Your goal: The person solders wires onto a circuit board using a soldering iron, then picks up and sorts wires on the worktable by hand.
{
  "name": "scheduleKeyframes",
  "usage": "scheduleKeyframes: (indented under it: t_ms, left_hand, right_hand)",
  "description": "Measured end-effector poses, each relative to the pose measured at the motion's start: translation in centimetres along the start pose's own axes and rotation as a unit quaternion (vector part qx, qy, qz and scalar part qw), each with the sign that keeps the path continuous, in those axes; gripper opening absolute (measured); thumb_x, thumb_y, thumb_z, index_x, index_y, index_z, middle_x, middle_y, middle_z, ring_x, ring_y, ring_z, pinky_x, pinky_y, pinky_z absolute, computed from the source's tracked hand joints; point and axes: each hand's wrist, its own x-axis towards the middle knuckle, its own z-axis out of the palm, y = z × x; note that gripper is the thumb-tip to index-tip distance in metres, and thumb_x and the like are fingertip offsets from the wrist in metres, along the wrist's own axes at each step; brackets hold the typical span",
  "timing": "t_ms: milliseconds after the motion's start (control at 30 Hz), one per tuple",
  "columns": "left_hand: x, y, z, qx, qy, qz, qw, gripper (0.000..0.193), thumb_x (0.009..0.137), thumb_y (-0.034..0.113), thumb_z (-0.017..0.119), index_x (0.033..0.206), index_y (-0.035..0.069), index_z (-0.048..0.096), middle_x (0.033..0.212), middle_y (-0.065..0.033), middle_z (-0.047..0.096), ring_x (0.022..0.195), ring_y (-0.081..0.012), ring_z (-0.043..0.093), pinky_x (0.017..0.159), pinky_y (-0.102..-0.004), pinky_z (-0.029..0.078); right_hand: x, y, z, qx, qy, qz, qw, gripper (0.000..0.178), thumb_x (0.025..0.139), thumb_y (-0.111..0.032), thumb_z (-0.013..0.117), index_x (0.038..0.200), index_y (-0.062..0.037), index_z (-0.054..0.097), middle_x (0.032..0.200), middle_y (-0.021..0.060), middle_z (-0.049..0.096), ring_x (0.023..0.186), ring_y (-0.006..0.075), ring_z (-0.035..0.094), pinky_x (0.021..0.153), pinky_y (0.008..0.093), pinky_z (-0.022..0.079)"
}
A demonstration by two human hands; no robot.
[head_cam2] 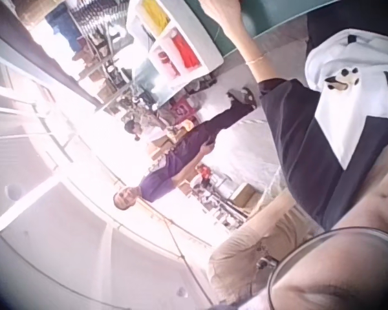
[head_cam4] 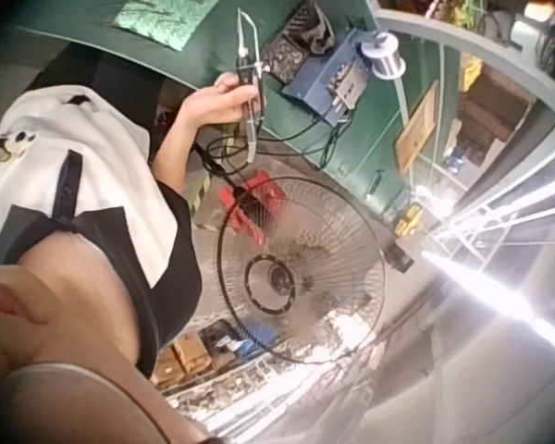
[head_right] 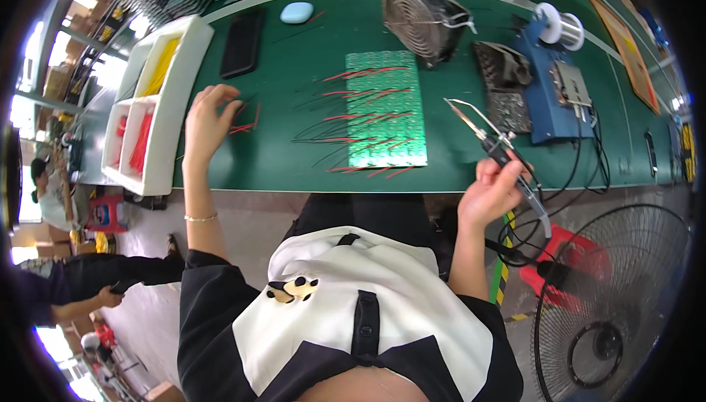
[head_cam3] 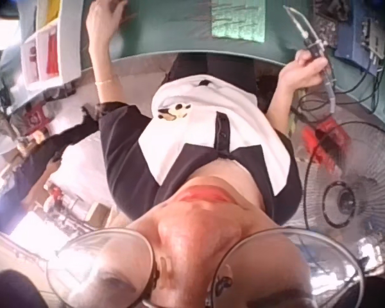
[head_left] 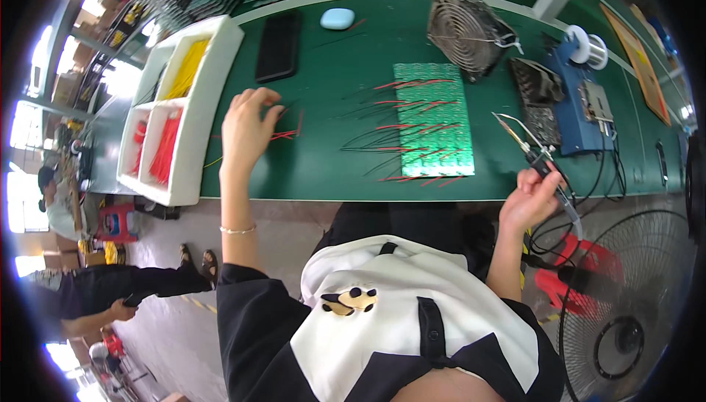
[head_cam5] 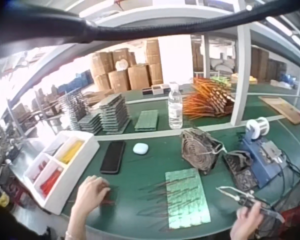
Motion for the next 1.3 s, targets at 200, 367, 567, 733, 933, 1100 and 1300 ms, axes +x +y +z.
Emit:
scheduleKeyframes:
  t_ms: [200, 367, 567, 733, 933, 1100, 1300]
  left_hand:
    - [0.4, -0.9, 1.0, 0.048, -0.050, 0.007, 0.998, 0.009, 0.072, 0.011, 0.061, 0.077, 0.005, 0.055, 0.075, -0.0058, 0.056, 0.077, -0.0236, 0.053, 0.066, -0.0341, 0.043]
    - [0.7, -1.0, 0.5, 0.090, -0.058, 0.057, 0.993, 0.006, 0.070, 0.008, 0.057, 0.073, 0.003, 0.053, 0.072, -0.0083, 0.056, 0.072, -0.0260, 0.054, 0.065, -0.0359, 0.044]
    - [2.4, -0.7, -0.8, -0.092, -0.095, -0.011, 0.991, 0.008, 0.069, 0.008, 0.057, 0.072, 0.000, 0.055, 0.065, -0.0115, 0.059, 0.062, -0.0235, 0.059, 0.060, -0.0297, 0.047]
    - [3.5, -0.5, -2.5, -0.147, -0.126, -0.076, 0.978, 0.009, 0.072, 0.001, 0.056, 0.080, -0.002, 0.060, 0.067, -0.0057, 0.062, 0.061, -0.0103, 0.058, 0.061, -0.0229, 0.047]
    - [4.1, -1.3, -2.5, -0.166, -0.124, -0.044, 0.977, 0.012, 0.072, 0.002, 0.058, 0.082, -0.001, 0.064, 0.066, -0.0054, 0.063, 0.061, -0.0091, 0.058, 0.060, -0.0218, 0.046]
    - [4.5, -0.4, -2.8, -0.100, -0.158, -0.066, 0.980, 0.010, 0.071, 0.007, 0.059, 0.079, 0.001, 0.064, 0.066, -0.0053, 0.063, 0.062, -0.0106, 0.060, 0.060, -0.0234, 0.046]
    - [8.2, 1.2, -0.5, -0.046, -0.083, 0.031, 0.995, 0.011, 0.072, 0.013, 0.058, 0.077, 0.003, 0.062, 0.069, -0.0075, 0.063, 0.065, -0.0179, 0.061, 0.061, -0.0281, 0.047]
  right_hand:
    - [-0.3, 0.1, 0.6, -0.021, -0.010, -0.013, 1.000, 0.023, 0.093, -0.026, 0.041, 0.093, -0.0036, 0.048, 0.058, -0.0030, 0.032, 0.051, 0.0047, 0.026, 0.049, 0.0223, 0.022]
    - [-0.4, 0.0, 0.7, -0.016, -0.014, -0.011, 1.000, 0.023, 0.093, -0.026, 0.040, 0.092, -0.0039, 0.047, 0.058, -0.0029, 0.032, 0.051, 0.0048, 0.026, 0.049, 0.0223, 0.021]
    - [-0.3, -0.1, 0.5, -0.013, -0.014, -0.015, 1.000, 0.022, 0.093, -0.025, 0.041, 0.092, -0.0035, 0.047, 0.058, -0.0029, 0.033, 0.051, 0.0046, 0.027, 0.049, 0.0220, 0.021]
    - [-0.2, 0.2, 0.7, -0.009, -0.017, -0.014, 1.000, 0.023, 0.093, -0.025, 0.041, 0.093, -0.0030, 0.047, 0.058, -0.0030, 0.033, 0.051, 0.0047, 0.027, 0.048, 0.0220, 0.021]
    - [-0.3, -0.1, 0.8, -0.019, -0.016, -0.014, 1.000, 0.022, 0.093, -0.025, 0.040, 0.092, -0.0035, 0.047, 0.058, -0.0026, 0.033, 0.051, 0.0050, 0.027, 0.048, 0.0219, 0.021]
    - [-0.3, -0.1, 0.7, -0.015, -0.015, -0.012, 1.000, 0.022, 0.092, -0.025, 0.040, 0.091, -0.0039, 0.046, 0.058, -0.0024, 0.033, 0.051, 0.0050, 0.028, 0.048, 0.0218, 0.021]
    - [-0.2, 0.0, 0.7, -0.013, -0.016, -0.028, 0.999, 0.020, 0.091, -0.023, 0.044, 0.091, -0.0034, 0.048, 0.057, -0.0018, 0.038, 0.049, 0.0042, 0.030, 0.045, 0.0204, 0.023]
